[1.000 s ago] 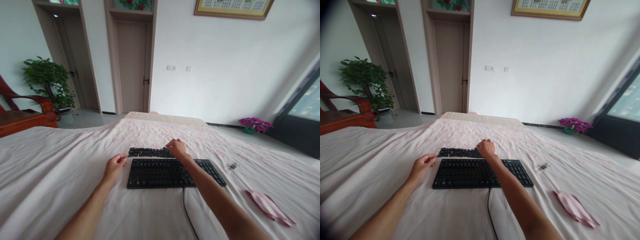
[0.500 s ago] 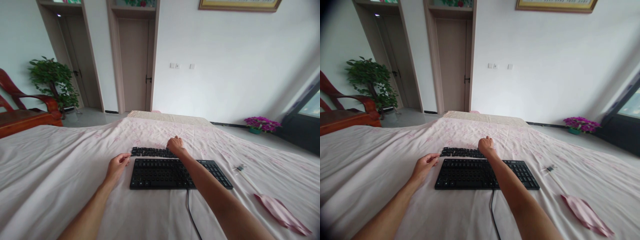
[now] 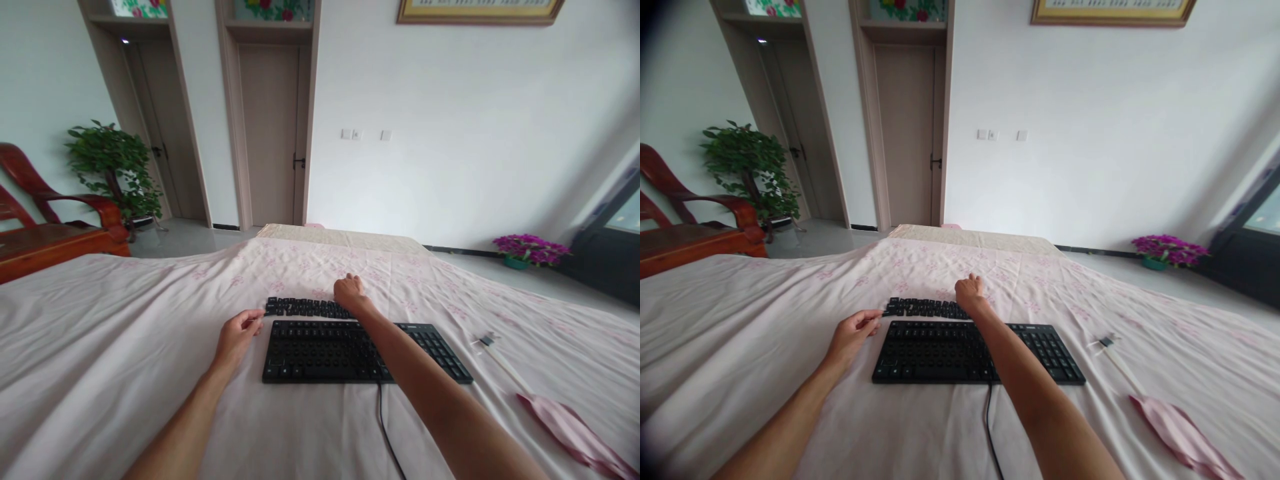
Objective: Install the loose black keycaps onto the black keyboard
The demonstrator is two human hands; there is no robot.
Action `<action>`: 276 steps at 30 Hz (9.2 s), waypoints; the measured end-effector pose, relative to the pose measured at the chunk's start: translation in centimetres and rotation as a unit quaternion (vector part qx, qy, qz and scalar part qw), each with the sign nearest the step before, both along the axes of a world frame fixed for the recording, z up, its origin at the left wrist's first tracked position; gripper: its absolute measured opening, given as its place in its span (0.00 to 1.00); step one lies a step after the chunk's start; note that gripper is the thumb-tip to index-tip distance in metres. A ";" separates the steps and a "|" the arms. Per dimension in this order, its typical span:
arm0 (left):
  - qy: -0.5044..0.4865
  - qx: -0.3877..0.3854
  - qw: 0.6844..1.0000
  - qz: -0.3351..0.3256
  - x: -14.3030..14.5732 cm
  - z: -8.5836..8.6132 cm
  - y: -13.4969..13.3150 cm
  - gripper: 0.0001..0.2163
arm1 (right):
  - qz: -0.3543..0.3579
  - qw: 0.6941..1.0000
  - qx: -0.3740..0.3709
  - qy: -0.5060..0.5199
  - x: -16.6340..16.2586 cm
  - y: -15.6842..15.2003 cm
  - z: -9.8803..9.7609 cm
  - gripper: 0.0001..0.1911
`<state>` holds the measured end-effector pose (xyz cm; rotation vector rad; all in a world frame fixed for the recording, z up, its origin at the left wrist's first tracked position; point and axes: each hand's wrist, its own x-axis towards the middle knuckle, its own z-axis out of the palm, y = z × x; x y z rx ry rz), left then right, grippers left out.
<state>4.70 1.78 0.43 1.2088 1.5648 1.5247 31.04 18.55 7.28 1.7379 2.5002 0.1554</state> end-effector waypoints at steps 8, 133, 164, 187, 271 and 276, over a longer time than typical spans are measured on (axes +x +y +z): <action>0.002 0.000 1.000 -0.003 0.0 -0.1 0.0 0.20 | 0.054 0.998 0.023 -0.020 -0.4 -0.6 0.0 0.13; 0.005 -0.008 1.000 -0.009 0.2 0.1 -0.2 0.20 | 0.038 0.994 0.047 0.088 3.7 -2.4 2.0 0.11; 0.021 -0.007 1.000 -0.003 0.0 -0.5 -0.2 0.21 | 0.144 0.963 0.161 0.160 10.2 -13.7 -1.3 0.10; 0.035 -0.005 0.999 -0.001 -0.2 -0.9 0.0 0.20 | 0.146 0.983 0.113 0.015 8.7 -16.1 -0.5 0.15; 0.028 -0.013 0.999 -0.008 0.0 -0.4 -0.3 0.21 | 0.099 0.971 0.128 0.178 11.8 -13.3 -1.0 0.10; 0.031 -0.014 0.999 -0.007 -0.1 -0.5 -0.2 0.20 | 0.126 0.970 0.135 0.155 11.7 -13.4 -0.8 0.09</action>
